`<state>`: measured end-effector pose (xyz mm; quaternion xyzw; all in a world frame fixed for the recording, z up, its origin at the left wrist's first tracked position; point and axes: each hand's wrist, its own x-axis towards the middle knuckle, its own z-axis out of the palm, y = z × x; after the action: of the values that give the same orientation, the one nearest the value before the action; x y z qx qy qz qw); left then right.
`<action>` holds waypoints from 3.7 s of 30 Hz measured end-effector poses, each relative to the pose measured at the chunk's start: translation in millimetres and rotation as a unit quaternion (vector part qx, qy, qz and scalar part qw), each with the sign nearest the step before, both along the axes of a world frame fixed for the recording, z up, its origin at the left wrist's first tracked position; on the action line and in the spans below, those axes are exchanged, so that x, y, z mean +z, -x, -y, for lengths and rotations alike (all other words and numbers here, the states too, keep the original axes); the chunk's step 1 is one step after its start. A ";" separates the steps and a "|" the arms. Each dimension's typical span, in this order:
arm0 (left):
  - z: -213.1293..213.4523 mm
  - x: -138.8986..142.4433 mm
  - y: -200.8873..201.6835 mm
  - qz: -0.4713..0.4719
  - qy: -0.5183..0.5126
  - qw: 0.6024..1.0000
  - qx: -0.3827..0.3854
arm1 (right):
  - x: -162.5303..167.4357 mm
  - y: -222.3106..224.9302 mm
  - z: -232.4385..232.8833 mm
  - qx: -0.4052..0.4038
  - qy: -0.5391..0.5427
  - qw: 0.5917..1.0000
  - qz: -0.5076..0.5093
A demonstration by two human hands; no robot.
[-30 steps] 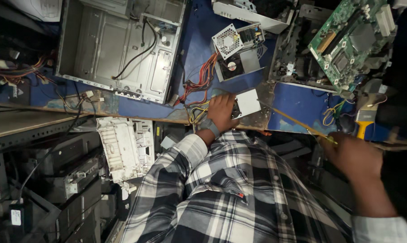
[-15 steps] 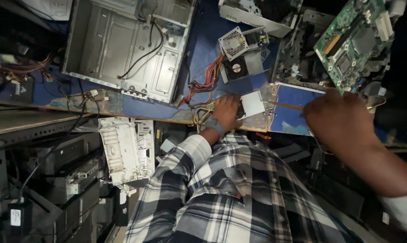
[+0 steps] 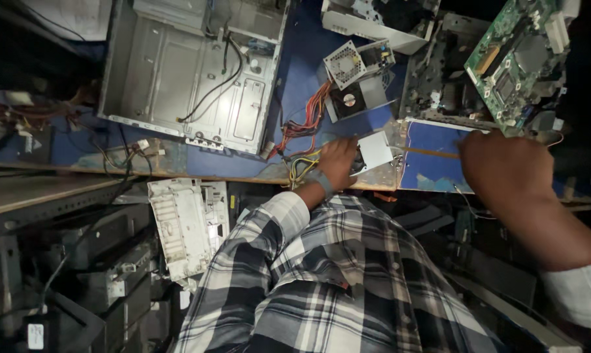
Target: The person uses a screwdriver to remove screws from a white power supply unit on a cluttered workbench. They repeatedly unscrew fasteners, reposition the unit, and continue removing screws from different sides of the component.
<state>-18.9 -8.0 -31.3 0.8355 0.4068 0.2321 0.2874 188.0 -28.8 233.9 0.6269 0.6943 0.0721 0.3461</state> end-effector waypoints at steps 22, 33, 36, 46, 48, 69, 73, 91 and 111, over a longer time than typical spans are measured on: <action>-7.4 -0.5 1.2 0.007 0.052 0.998 -0.029 | 2.9 -1.4 6.4 0.021 0.038 0.997 0.064; -8.5 0.1 1.6 0.001 0.040 0.999 -0.031 | 6.3 9.9 1.0 0.017 0.028 0.996 0.078; -8.1 1.4 1.6 0.015 0.017 1.000 -0.019 | 7.3 7.4 -4.8 -0.075 0.076 0.994 0.015; -6.7 2.5 1.2 0.007 0.024 1.000 -0.018 | -1.8 8.4 -0.3 -0.051 0.049 0.996 0.058; -6.5 -1.2 1.2 0.014 0.018 1.000 -0.017 | -1.5 13.9 -6.2 -0.119 0.089 0.988 0.033; 4.3 17.8 3.5 0.057 -0.040 0.997 0.017 | -67.6 -97.8 105.5 -0.339 -0.034 0.875 -0.345; 30.0 19.9 -16.8 0.324 0.362 0.869 -0.095 | -142.7 -70.4 136.9 -0.342 -0.028 0.671 -0.657; 72.1 51.9 32.0 0.209 0.314 0.926 0.022 | -197.9 -131.7 41.7 -0.230 -0.312 0.797 -0.463; 87.0 58.3 43.1 0.219 0.367 0.901 0.072 | -209.1 -163.5 22.2 -0.241 -0.309 0.852 -0.348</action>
<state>-62.0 -95.0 27.0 0.5675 0.4492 0.2632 0.6379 351.5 -51.0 24.8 0.8332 0.5385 -0.0261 -0.1230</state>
